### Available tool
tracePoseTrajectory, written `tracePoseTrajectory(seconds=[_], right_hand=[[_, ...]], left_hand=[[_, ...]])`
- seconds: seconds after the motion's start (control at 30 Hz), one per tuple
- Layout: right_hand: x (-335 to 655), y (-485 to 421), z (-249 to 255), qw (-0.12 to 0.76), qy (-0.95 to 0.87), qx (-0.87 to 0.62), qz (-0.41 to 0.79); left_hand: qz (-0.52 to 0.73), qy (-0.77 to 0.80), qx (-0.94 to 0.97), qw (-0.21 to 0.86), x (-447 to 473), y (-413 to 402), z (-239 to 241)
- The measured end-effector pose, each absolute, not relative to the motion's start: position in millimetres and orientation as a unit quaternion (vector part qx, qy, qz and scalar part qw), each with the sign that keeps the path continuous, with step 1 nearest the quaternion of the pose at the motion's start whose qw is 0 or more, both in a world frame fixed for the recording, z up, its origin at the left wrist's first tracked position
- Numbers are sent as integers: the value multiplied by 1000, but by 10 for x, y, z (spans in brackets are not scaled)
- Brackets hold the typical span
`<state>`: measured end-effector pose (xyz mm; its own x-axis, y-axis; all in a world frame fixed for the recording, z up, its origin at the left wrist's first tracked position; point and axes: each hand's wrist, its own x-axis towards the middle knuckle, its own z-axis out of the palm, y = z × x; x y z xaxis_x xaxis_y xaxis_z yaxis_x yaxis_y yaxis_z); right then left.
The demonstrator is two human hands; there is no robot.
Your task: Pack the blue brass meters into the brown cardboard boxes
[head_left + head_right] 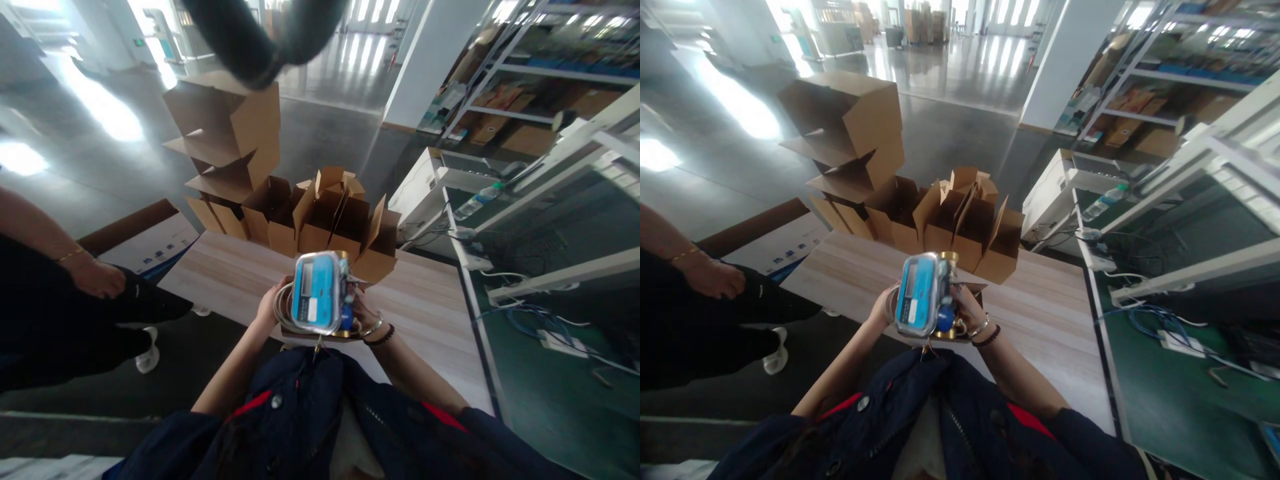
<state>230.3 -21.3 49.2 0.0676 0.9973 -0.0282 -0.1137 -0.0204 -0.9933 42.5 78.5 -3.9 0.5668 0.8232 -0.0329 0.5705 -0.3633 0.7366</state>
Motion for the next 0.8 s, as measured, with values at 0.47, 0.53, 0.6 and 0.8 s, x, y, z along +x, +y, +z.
tracePoseTrajectory(seconds=[0.47, 0.53, 0.6, 0.8], right_hand=[[2020, 44, -383, -38, -727, -653, 208], [1996, 71, -490, -44, -729, -641, 236], [2117, 12, -474, -18, -727, -632, 268], [3149, -647, -258, 458, -454, -721, 253]], left_hand=[[75, 419, 840, 336, 449, 943, -80], [118, 451, 818, 337, 454, 879, -148], [193, 480, 781, 349, 424, 815, -233], [289, 481, 739, 373, 380, 794, -378]])
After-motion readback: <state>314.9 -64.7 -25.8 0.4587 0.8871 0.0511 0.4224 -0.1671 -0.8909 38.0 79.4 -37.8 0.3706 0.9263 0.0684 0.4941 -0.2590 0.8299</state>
